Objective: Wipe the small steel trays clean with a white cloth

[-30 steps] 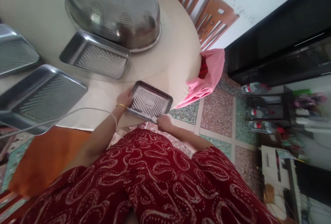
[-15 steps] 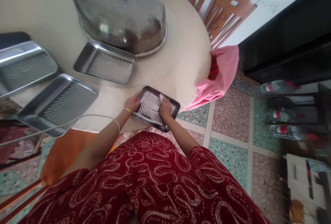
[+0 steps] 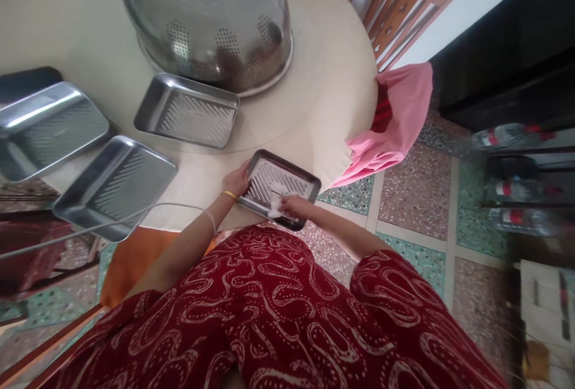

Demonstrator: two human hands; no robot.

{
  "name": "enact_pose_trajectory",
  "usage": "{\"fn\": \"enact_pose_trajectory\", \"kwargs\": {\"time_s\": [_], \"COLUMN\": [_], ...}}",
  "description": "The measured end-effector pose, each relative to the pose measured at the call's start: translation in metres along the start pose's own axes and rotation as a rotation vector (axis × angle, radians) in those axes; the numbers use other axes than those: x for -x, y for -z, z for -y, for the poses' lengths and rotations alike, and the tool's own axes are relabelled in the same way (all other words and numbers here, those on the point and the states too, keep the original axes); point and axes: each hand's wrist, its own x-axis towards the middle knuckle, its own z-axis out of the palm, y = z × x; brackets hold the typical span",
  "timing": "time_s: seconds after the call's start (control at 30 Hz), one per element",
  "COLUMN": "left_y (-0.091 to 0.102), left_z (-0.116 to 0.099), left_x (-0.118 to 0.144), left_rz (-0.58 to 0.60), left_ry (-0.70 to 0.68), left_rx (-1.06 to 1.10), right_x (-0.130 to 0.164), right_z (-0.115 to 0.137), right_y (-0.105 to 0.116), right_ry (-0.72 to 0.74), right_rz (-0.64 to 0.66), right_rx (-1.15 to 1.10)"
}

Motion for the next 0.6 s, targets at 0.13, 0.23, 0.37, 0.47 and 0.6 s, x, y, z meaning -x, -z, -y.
{"fn": "enact_pose_trajectory", "kwargs": {"time_s": [0.13,0.23,0.37,0.47,0.6], "left_y": [-0.002,-0.005,-0.006,-0.004,-0.001], "left_z": [0.002,0.003,0.004,0.003,0.001], "left_x": [-0.001,-0.002,-0.002,-0.001,0.0], "left_rz": [-0.012,-0.037,-0.041,-0.04,-0.053], "left_ry": [-0.004,0.023,0.055,0.064,0.054], "left_rx": [0.008,0.024,0.037,0.04,0.014], "right_x": [-0.006,-0.052,-0.107,-0.106,-0.049], "right_z": [-0.034,-0.016,0.039,0.058,0.038], "right_y": [0.034,0.039,0.02,0.006,-0.001], "right_ry": [-0.282,-0.414,-0.271,-0.107,0.033], "right_rz": [-0.203,-0.378,-0.378,-0.251,-0.047], "right_rx": [0.061,0.059,-0.019,-0.061,-0.055]}}
